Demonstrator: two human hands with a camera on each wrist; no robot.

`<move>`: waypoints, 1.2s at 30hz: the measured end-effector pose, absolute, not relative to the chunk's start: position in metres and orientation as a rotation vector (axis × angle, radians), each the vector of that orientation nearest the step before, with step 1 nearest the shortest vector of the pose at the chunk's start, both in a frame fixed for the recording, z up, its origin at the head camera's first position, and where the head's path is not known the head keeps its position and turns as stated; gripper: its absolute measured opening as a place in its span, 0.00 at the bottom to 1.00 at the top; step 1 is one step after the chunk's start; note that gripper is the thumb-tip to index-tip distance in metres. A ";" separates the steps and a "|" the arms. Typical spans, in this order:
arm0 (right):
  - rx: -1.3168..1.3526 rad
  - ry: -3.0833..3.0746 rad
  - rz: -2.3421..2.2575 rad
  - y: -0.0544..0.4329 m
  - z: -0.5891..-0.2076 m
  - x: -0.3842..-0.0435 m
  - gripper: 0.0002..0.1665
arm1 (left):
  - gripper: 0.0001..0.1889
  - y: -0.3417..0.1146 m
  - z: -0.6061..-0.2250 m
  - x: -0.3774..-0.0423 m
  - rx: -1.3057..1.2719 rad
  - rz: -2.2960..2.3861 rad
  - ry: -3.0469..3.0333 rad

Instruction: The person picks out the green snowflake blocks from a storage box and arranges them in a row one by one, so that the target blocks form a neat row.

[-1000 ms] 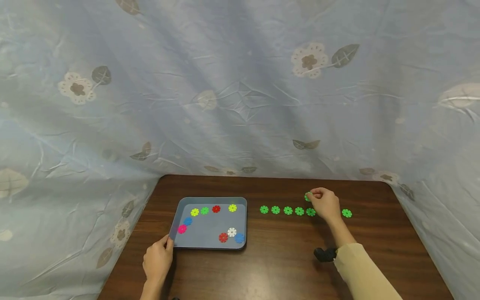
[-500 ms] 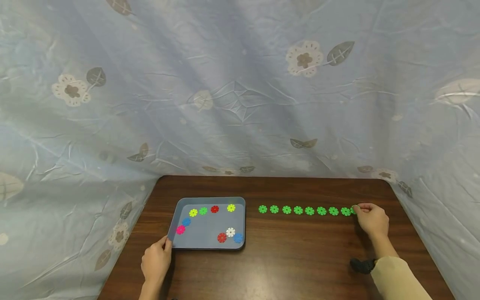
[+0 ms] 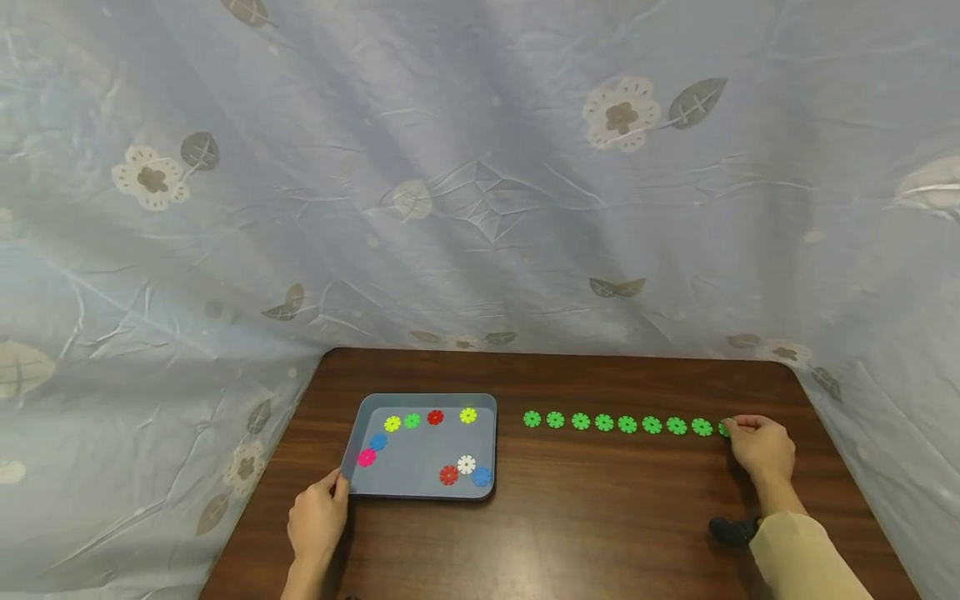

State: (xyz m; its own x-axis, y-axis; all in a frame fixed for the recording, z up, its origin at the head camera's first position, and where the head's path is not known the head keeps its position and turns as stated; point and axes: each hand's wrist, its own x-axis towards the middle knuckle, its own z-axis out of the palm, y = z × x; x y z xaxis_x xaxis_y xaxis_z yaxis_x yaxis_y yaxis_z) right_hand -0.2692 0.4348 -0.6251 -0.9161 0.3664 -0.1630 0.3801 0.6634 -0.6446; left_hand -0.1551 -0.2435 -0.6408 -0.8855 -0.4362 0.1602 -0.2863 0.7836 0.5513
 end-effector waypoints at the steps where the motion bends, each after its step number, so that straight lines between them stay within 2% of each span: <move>1: 0.634 2.846 -1.099 0.435 -0.626 -0.269 0.34 | 0.17 -0.243 -0.641 -0.155 0.555 -0.767 -2.694; 11: 0.619 2.916 -1.071 0.436 -0.629 -0.274 0.36 | 0.16 -0.244 -0.643 -0.153 0.565 -0.753 -2.674; 17: 0.478 3.038 -1.049 0.421 -0.619 -0.279 0.33 | 0.16 -0.245 -0.641 -0.153 0.565 -0.758 -2.664; 28: 0.075 3.092 -1.178 0.323 -0.595 -0.292 0.30 | 0.17 -0.241 -0.639 -0.155 0.545 -0.784 -2.684; 36: -0.090 2.991 -1.273 0.241 -0.594 -0.300 0.29 | 0.17 -0.241 -0.640 -0.155 0.549 -0.764 -2.684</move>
